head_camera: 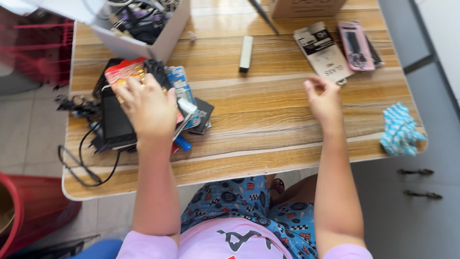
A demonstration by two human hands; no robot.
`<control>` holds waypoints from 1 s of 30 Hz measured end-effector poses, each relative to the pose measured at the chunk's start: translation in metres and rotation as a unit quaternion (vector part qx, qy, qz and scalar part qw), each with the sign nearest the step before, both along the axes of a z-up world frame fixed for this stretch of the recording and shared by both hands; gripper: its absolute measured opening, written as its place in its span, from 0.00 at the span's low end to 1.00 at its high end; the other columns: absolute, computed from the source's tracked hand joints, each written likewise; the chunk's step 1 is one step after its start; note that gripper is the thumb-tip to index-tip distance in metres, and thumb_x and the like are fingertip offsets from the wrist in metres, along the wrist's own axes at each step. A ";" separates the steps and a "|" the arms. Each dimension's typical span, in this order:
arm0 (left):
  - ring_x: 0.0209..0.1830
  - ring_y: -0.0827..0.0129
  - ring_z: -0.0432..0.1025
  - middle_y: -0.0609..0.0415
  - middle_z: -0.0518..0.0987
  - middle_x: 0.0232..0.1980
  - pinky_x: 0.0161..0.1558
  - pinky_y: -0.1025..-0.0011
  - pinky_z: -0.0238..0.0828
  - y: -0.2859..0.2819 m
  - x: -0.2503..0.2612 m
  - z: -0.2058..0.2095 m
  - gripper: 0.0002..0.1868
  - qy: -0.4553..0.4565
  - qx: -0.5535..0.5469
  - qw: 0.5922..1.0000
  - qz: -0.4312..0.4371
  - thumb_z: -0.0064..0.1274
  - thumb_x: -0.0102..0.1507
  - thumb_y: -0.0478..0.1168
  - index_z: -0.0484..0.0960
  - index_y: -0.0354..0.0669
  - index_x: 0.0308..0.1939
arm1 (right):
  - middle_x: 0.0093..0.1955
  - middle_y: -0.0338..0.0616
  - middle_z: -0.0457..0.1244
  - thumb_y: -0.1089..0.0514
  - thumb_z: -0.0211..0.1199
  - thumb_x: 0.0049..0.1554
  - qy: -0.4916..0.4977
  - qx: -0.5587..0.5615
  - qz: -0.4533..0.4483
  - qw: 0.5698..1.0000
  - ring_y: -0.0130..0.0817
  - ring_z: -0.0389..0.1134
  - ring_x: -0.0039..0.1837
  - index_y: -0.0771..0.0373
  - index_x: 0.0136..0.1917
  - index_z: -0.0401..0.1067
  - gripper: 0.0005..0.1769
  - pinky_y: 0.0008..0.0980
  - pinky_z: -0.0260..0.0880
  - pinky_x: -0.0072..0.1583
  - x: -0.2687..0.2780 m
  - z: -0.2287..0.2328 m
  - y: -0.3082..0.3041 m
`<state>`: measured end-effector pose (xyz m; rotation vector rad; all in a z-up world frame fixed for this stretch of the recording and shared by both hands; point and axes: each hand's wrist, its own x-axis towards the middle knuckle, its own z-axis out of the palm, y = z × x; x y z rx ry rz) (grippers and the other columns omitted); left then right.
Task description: The person wipes the surface of several small packaged items on a wooden table using a blue cloth. They handle red envelopes and a screen protector box, wiping each item individually and then placing them back on the table.
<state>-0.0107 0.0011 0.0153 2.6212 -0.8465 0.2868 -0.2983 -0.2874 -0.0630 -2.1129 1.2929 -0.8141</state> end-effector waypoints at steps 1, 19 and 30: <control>0.60 0.42 0.61 0.36 0.70 0.58 0.58 0.46 0.63 0.001 -0.006 0.005 0.29 -0.014 -0.025 0.999 -0.017 0.65 0.62 0.52 0.78 0.31 0.54 | 0.59 0.54 0.67 0.50 0.69 0.61 0.021 -0.059 -0.040 0.997 0.42 0.69 0.56 0.65 0.64 0.77 0.23 0.40 0.71 0.58 -0.009 -0.009 -0.020; 0.59 0.48 0.63 0.41 0.72 0.56 0.60 0.52 0.64 -0.145 -0.116 -0.030 0.24 0.133 -0.106 0.916 -0.362 0.60 0.64 0.48 0.78 0.31 0.55 | 0.66 0.55 0.60 0.47 0.81 0.46 0.007 0.138 -0.256 0.957 0.44 0.66 0.65 0.69 0.63 0.68 0.40 0.40 0.70 0.63 -0.038 -0.044 -0.105; 0.65 0.47 0.62 0.43 0.71 0.64 0.67 0.56 0.62 -0.161 -0.111 -0.059 0.28 0.150 -0.178 0.862 -0.451 0.60 0.64 0.42 0.73 0.34 0.67 | 0.50 0.50 0.71 0.68 0.65 0.58 -0.216 0.248 -0.056 0.943 0.31 0.72 0.48 0.73 0.67 0.64 0.25 0.28 0.73 0.48 -0.119 0.000 -0.040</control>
